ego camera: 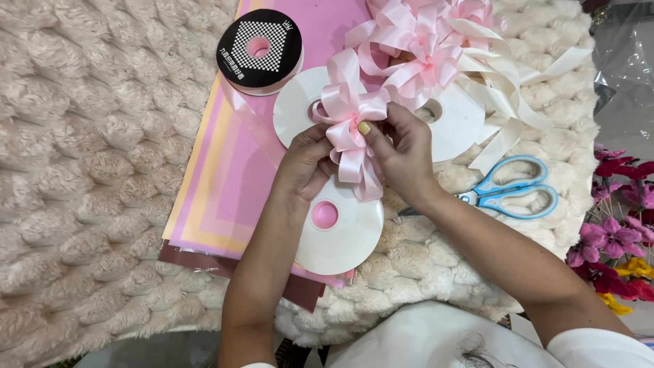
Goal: The person ties pink and white ribbons into bows by hand, using scissors to trim the ends. They repeatedly fold, knot, and adjust the ribbons to form decorative bows on a table with crafting supplies.
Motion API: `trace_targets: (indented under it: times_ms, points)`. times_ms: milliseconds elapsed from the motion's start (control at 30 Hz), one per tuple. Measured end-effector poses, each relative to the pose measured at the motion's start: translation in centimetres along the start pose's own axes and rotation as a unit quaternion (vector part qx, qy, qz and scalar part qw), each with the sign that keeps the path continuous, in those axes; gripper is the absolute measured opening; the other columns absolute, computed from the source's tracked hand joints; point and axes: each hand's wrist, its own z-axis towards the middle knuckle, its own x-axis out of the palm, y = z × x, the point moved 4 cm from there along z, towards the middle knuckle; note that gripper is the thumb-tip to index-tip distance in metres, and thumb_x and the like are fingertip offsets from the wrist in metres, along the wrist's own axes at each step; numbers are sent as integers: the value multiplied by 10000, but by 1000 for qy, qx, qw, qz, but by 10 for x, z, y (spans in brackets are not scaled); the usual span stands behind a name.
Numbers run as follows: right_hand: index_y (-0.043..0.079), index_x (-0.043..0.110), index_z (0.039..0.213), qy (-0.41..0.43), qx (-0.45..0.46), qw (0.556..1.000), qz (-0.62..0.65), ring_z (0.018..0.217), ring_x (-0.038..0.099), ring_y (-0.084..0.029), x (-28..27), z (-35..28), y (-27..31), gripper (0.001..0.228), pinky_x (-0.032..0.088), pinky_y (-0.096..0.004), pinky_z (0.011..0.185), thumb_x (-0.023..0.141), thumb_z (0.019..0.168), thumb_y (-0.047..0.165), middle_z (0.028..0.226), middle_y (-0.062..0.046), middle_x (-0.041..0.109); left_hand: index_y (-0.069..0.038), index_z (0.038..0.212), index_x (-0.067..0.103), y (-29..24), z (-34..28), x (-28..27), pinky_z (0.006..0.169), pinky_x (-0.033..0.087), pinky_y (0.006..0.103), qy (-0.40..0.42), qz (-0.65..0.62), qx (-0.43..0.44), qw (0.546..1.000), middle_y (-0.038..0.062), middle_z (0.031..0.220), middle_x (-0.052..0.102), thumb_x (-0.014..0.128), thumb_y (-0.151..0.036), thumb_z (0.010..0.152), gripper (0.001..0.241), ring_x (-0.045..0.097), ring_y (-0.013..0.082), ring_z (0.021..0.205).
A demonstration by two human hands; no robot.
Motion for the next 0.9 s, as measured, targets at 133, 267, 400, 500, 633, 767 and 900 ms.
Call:
trace_targets:
  times_ms: [133, 267, 400, 500, 633, 767, 900]
  points:
    - [-19, 668, 906, -14, -39, 999, -34, 756, 531, -139, -5, -4, -6, 111, 503, -281, 721, 745, 977, 16, 762, -75, 558, 22, 978, 734, 4, 2, -8, 560, 647, 323, -26, 48, 59, 997, 114, 756, 697, 764, 111, 788, 212, 720, 195, 630]
    - [4, 682, 863, -17, -53, 997, -55, 722, 518, -131, -5, -6, 2, 136, 479, -260, 684, 783, 953, 18, 736, -57, 552, 39, 1002, 756, -8, -2, 6, 642, 634, 321, -6, 102, 114, 988, 127, 795, 705, 812, 126, 745, 277, 668, 149, 724]
    - [22, 716, 846, -5, -28, 999, -31, 725, 509, -98, -2, -6, 8, 120, 473, -239, 685, 808, 923, 21, 726, -33, 578, 45, 1010, 753, -12, -8, 9, 720, 632, 348, 12, 95, 110, 989, 155, 847, 733, 832, 118, 740, 291, 694, 178, 786]
    - [17, 755, 862, 11, 39, 999, 31, 666, 501, -57, -6, -2, -5, 75, 466, -197, 608, 811, 908, -2, 663, -21, 576, 24, 986, 768, -12, -9, 10, 700, 617, 322, 25, 96, 119, 988, 141, 844, 755, 856, 104, 685, 324, 719, 183, 794]
    - [36, 753, 883, 15, 90, 992, 85, 642, 506, -22, -3, 0, 3, 77, 472, -165, 588, 826, 870, 13, 633, 18, 555, 15, 995, 768, -3, 0, -1, 720, 617, 321, 50, 88, 126, 987, 151, 870, 766, 848, 116, 684, 337, 734, 199, 811]
    - [27, 758, 901, 25, 123, 987, 101, 610, 530, -7, -1, 0, 11, 83, 486, -150, 579, 827, 858, 14, 611, 17, 571, 12, 995, 760, -13, -7, 12, 757, 610, 324, 77, 83, 133, 985, 153, 891, 772, 873, 113, 656, 371, 744, 210, 833]
    - [7, 756, 947, 29, 132, 984, 116, 593, 605, -25, 0, 0, 7, 93, 551, -176, 566, 812, 874, 20, 617, -11, 614, 7, 1035, 739, -12, -4, 10, 763, 595, 310, 86, 78, 134, 984, 136, 901, 767, 838, 110, 667, 394, 741, 205, 822]
